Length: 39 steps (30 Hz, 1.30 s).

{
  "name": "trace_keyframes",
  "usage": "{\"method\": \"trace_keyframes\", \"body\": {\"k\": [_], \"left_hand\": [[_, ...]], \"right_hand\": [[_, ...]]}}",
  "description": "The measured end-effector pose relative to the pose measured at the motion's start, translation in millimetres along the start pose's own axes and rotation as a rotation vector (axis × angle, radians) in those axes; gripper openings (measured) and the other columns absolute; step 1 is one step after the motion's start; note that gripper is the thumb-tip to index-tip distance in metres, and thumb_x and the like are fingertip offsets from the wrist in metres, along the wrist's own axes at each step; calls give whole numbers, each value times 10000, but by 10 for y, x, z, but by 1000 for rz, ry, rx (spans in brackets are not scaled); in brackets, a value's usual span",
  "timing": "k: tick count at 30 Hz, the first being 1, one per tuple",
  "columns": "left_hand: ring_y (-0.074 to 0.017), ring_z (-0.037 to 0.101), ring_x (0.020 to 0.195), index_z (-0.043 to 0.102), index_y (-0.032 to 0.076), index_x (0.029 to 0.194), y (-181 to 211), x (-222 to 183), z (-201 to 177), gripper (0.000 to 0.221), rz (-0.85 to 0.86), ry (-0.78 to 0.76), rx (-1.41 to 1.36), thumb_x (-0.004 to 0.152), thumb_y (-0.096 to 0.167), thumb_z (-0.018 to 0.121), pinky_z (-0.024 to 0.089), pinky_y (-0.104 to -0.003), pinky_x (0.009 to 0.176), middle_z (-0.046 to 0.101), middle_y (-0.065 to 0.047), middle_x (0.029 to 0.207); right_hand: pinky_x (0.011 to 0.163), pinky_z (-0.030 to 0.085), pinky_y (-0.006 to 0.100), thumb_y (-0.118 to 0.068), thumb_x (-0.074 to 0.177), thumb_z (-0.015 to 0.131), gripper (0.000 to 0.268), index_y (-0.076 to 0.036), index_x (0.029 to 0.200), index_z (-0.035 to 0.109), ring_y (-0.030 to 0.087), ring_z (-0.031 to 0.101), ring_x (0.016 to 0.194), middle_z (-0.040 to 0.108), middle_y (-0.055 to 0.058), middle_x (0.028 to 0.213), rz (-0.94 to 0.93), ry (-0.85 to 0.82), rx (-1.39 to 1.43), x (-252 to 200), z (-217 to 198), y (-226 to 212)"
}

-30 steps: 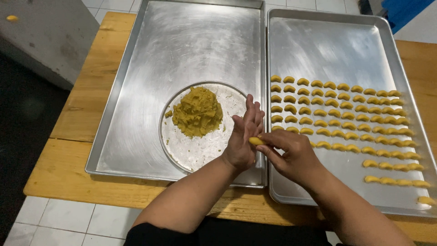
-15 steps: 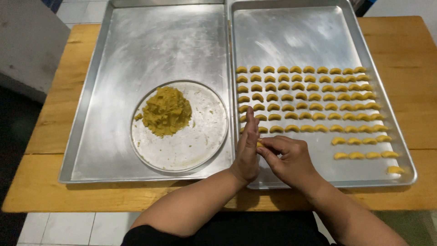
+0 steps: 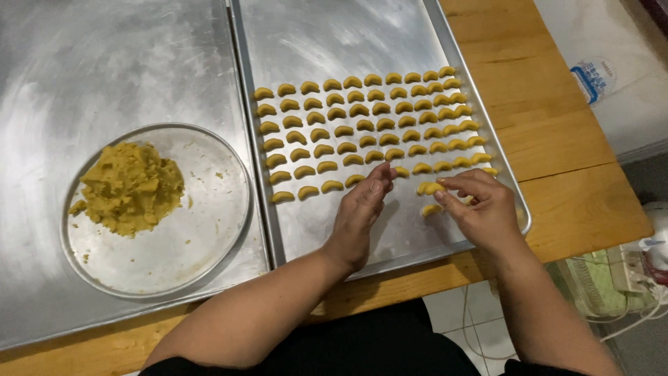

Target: Shaping small portions of dough into crescents and arranging them on a baking tray

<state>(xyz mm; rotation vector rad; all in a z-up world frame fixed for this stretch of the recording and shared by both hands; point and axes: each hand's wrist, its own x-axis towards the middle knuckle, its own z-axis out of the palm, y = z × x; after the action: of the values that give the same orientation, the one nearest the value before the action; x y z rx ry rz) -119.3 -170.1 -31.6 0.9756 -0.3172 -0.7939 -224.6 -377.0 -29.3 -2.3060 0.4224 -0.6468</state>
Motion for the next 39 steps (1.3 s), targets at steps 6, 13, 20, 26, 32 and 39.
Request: {"method": "trace_keyframes", "body": {"k": [6, 13, 20, 26, 32, 39], "left_hand": [[-462, 360, 1452, 402, 20, 1532, -43, 83, -98, 791, -99, 38, 145, 975, 581, 431, 194, -630, 1182, 444, -285, 1509], [-446, 409, 1427, 484, 59, 1492, -42, 112, -97, 825, -213, 69, 184, 934, 666, 450, 252, -631, 1161, 493, -272, 1480], [-486, 319, 1447, 310, -5, 1561, 121, 108, -42, 951, -306, -77, 302, 924, 696, 394, 245, -588, 1177, 374, -341, 1538], [-477, 309, 1450, 293, -15, 1564, 156, 97, -39, 976, -317, -90, 300, 923, 715, 385, 254, -568, 1179, 370, -340, 1539], [-471, 346, 1444, 405, -33, 1511, 333, 86, -97, 858, -220, 13, 222, 955, 617, 471, 271, -553, 1188, 419, -348, 1504], [-183, 615, 1242, 672, 47, 1221, 567, -87, -553, 364, -17, 221, 89, 915, 242, 646, 466, -329, 1092, 701, -98, 1252]], "right_hand": [[768, 501, 396, -172, 797, 888, 172, -126, 955, 838, 307, 579, 816, 547, 84, 862, -3, -56, -129, -19, 258, 147], [775, 478, 395, -263, 838, 847, 155, -167, 960, 846, 279, 549, 854, 485, 54, 866, -37, -123, -278, 70, 373, 42], [767, 459, 425, -337, 840, 817, 166, -229, 962, 845, 305, 564, 883, 487, 38, 877, 18, -194, -369, 33, 396, 181], [784, 456, 442, -343, 790, 847, 244, -231, 1007, 838, 305, 560, 904, 496, 35, 884, 30, -209, -404, 47, 393, 126], [839, 461, 448, -289, 727, 919, 374, -132, 1053, 823, 345, 584, 915, 525, 80, 890, -43, -135, -342, 155, 306, 26], [897, 485, 392, -195, 850, 874, 125, -141, 942, 809, 250, 637, 960, 681, 44, 1000, -352, -102, -243, 299, 531, -250]]}}
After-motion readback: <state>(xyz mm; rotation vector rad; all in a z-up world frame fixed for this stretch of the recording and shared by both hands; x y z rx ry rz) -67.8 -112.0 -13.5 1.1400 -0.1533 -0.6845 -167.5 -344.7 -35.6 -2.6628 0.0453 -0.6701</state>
